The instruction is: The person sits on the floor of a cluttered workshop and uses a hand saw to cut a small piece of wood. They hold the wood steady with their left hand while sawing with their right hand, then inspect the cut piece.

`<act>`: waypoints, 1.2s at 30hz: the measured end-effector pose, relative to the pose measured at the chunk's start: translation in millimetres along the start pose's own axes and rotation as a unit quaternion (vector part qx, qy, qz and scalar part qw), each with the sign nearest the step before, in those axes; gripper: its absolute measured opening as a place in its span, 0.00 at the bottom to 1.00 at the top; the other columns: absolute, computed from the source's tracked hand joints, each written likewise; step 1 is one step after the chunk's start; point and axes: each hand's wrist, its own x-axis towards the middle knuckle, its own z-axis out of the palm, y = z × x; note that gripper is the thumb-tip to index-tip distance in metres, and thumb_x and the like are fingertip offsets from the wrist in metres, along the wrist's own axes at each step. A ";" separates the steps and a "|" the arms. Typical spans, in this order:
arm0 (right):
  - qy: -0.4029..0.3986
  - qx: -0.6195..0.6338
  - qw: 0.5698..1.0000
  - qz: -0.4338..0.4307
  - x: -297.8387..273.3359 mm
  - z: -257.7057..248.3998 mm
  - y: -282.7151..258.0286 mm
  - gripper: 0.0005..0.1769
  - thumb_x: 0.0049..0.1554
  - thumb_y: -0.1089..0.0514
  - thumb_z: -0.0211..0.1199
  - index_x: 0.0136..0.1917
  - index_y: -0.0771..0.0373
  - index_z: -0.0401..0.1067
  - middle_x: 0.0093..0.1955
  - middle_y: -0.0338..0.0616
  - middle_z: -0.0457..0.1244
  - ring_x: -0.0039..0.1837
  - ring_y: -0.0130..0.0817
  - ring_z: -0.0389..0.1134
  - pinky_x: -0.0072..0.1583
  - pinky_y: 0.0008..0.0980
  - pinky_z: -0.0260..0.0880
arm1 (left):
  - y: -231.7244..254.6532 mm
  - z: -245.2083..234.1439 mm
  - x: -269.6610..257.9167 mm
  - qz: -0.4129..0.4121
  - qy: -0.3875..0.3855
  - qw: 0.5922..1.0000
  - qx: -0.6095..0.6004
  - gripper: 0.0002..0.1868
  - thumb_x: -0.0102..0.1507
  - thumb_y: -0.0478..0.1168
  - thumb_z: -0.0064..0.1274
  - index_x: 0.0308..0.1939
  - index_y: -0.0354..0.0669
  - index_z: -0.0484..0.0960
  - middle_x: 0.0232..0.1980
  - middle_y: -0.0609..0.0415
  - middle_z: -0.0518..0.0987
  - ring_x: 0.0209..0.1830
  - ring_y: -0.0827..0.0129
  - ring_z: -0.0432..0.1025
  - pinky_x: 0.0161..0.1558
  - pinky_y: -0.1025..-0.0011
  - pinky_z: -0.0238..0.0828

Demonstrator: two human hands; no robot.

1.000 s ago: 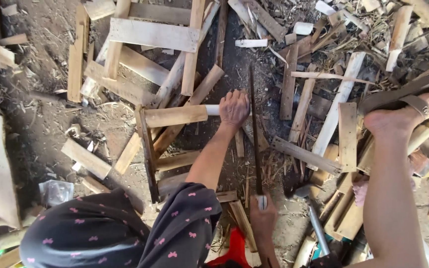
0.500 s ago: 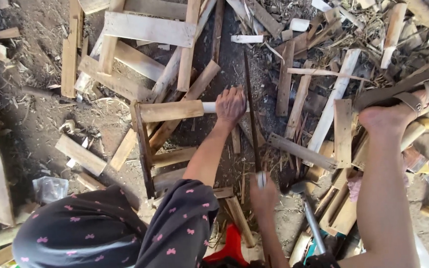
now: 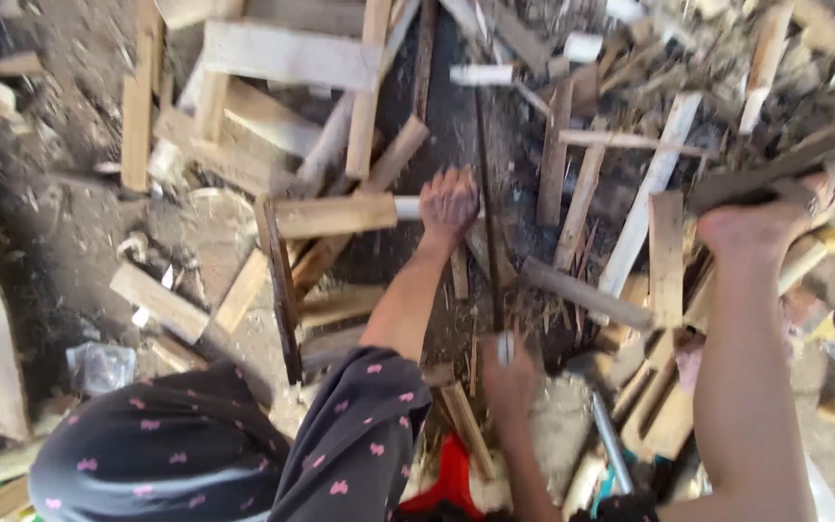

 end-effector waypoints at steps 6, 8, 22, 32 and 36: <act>0.011 -0.001 0.997 0.083 -32.9 -8.3 31.6 0.13 0.55 0.52 0.58 0.37 0.63 0.66 0.30 0.42 0.59 0.28 0.29 0.59 0.27 0.28 0.63 | -3.9 -4.1 -8.9 0.013 -0.073 0.997 0.026 0.18 0.64 0.43 0.33 0.41 0.43 0.80 0.31 0.53 0.77 0.25 0.61 0.70 0.24 0.64 0.64; 0.013 -0.089 0.996 0.021 -2.2 -10.1 3.0 0.12 0.55 0.50 0.55 0.33 0.57 0.64 0.27 0.36 0.56 0.29 0.28 0.54 0.32 0.30 0.55 | -1.4 -8.7 -4.4 0.003 -0.121 0.992 -0.041 0.21 0.66 0.43 0.27 0.40 0.37 0.78 0.36 0.48 0.79 0.29 0.59 0.72 0.30 0.64 0.66; 0.042 0.024 0.998 0.050 -43.3 -20.8 12.3 0.22 0.53 0.51 0.58 0.59 0.60 0.65 0.30 0.42 0.60 0.27 0.28 0.55 0.29 0.30 0.58 | 5.2 -17.2 6.7 -0.014 0.033 0.999 0.019 0.16 0.60 0.40 0.43 0.18 0.43 0.77 0.23 0.54 0.74 0.21 0.60 0.68 0.21 0.63 0.61; 0.032 -0.038 0.991 0.124 -47.4 -15.3 45.3 0.35 0.50 0.43 0.58 0.69 0.49 0.60 0.50 0.56 0.60 0.67 0.49 0.48 0.60 0.57 0.61 | 3.8 -9.7 0.1 -0.019 -0.022 0.999 0.013 0.17 0.62 0.42 0.39 0.23 0.43 0.79 0.27 0.52 0.76 0.24 0.59 0.70 0.23 0.63 0.63; 0.029 -0.014 0.998 0.050 -46.1 -15.0 53.8 0.27 0.53 0.52 0.59 0.65 0.59 0.63 0.29 0.39 0.60 0.30 0.28 0.63 0.32 0.27 0.72 | 1.7 0.3 -3.3 -0.024 -0.012 0.999 0.022 0.17 0.62 0.43 0.38 0.24 0.44 0.79 0.28 0.54 0.76 0.25 0.60 0.69 0.24 0.63 0.62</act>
